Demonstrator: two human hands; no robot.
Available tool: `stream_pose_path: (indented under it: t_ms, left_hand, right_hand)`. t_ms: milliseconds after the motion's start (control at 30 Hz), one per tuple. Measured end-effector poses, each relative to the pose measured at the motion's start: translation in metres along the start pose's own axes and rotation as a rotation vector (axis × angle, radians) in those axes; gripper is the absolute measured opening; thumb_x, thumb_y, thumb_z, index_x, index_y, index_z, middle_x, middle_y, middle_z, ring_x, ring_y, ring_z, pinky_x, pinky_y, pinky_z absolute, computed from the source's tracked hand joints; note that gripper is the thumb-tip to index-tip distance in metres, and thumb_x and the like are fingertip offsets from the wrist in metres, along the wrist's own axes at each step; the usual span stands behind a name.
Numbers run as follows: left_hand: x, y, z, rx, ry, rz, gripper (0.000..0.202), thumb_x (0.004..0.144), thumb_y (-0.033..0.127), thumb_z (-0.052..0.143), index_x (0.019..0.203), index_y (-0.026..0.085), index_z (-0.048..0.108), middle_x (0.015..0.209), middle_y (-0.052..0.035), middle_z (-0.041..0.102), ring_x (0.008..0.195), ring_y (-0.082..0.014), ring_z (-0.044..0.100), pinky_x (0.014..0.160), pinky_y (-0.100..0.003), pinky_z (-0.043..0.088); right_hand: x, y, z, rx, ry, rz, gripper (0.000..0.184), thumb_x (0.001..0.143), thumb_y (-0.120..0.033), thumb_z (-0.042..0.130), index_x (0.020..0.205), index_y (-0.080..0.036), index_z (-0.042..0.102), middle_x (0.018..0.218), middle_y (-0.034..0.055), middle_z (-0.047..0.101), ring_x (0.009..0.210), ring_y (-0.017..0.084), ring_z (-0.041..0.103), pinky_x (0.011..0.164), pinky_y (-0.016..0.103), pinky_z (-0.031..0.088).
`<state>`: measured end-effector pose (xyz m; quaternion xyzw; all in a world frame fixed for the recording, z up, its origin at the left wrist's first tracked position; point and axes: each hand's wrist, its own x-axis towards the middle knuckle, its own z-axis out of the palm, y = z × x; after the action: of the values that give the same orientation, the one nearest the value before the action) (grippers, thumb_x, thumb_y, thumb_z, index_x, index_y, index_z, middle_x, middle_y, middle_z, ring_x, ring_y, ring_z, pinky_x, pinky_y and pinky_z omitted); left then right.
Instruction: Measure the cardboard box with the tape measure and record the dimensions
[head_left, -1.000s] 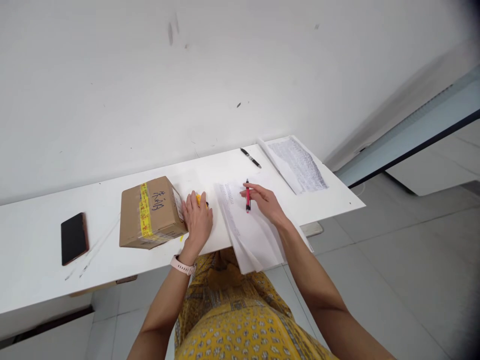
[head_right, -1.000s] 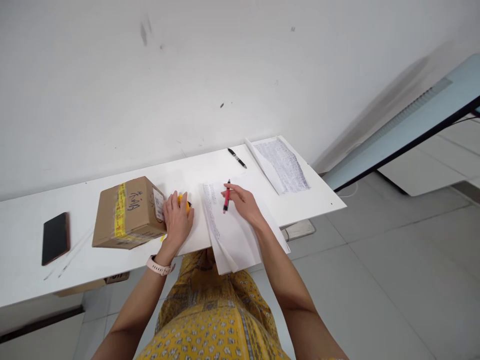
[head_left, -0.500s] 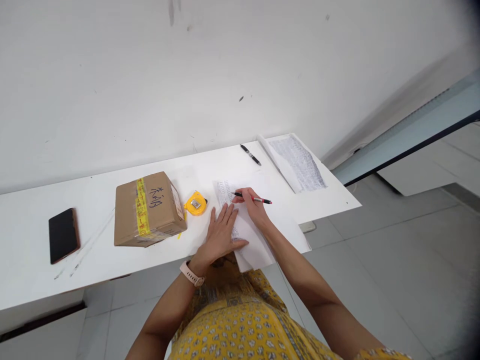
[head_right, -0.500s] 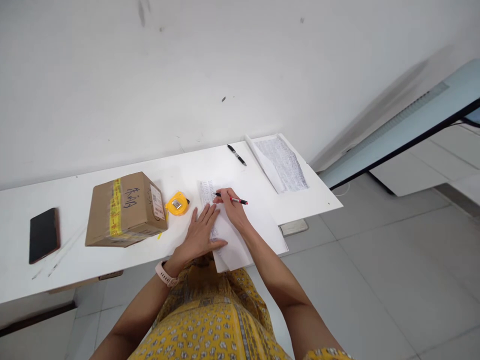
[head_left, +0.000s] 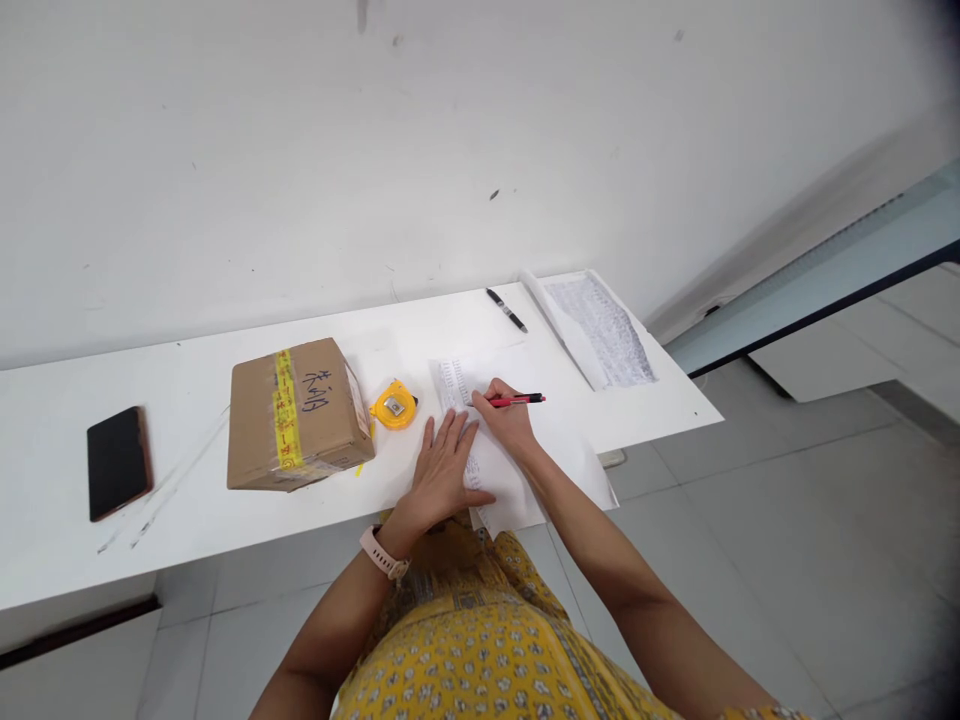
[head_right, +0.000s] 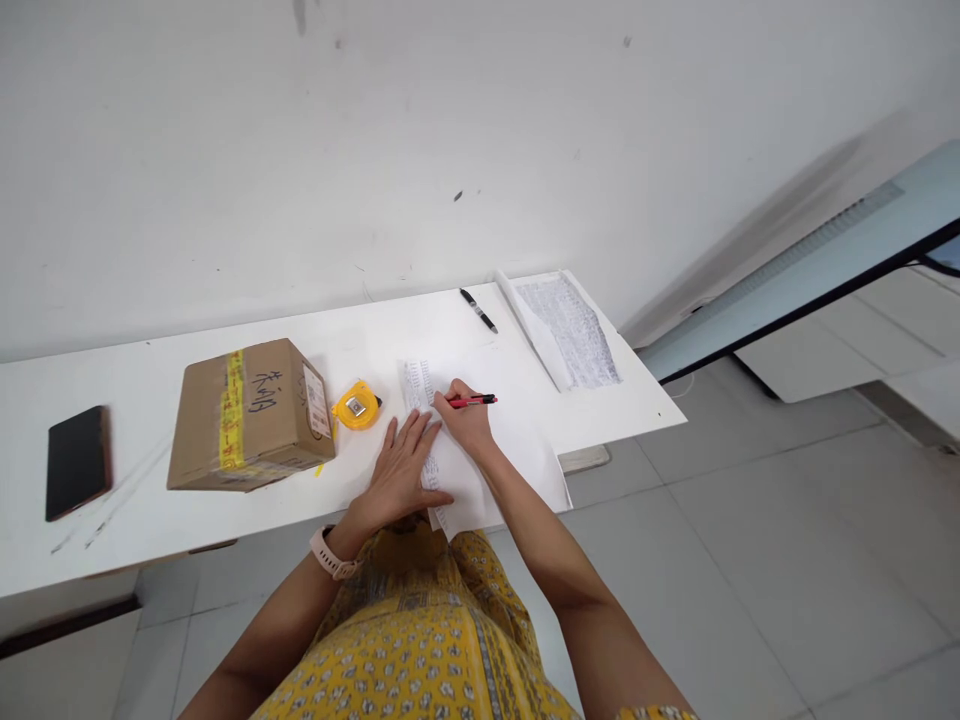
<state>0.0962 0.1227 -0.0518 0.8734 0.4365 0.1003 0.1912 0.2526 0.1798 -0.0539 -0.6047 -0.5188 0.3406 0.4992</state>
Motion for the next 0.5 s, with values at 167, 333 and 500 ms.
stream_pose_path:
  t_ms: [167, 333, 500]
  left_hand:
    - [-0.0005, 0.0003, 0.0007, -0.021, 0.01, 0.0, 0.108, 0.068, 0.06, 0.08, 0.153, 0.014, 0.03, 0.162, -0.0229, 0.028, 0.153, -0.0367, 0.016, 0.122, -0.061, 0.005]
    - [-0.0007, 0.0003, 0.0005, -0.027, 0.005, -0.001, 0.108, 0.068, 0.059, 0.081, 0.152, 0.013, 0.031, 0.162, -0.0228, 0.028, 0.153, -0.0369, 0.016, 0.123, -0.06, 0.004]
    - [-0.001, 0.0001, 0.0017, -0.012, -0.004, -0.01, 0.109, 0.067, 0.06, 0.081, 0.152, 0.012, 0.032, 0.161, -0.024, 0.029, 0.153, -0.0372, 0.016, 0.123, -0.06, 0.003]
  right_hand:
    - [0.0001, -0.0004, 0.0014, -0.052, -0.013, 0.003, 0.033, 0.075, -0.035, 0.058, 0.059, -0.024, 0.032, 0.055, -0.0072, 0.032, 0.056, 0.011, 0.03, 0.054, 0.027, 0.028]
    - [-0.001, -0.0018, 0.0022, -0.039, 0.001, -0.002, 0.034, 0.075, -0.035, 0.058, 0.058, -0.024, 0.032, 0.056, -0.0073, 0.032, 0.055, 0.01, 0.03, 0.054, 0.027, 0.027]
    - [-0.0006, -0.0001, 0.0018, -0.055, -0.008, -0.021, 0.033, 0.076, -0.034, 0.058, 0.058, -0.023, 0.033, 0.055, -0.0071, 0.034, 0.055, 0.01, 0.032, 0.055, 0.027, 0.028]
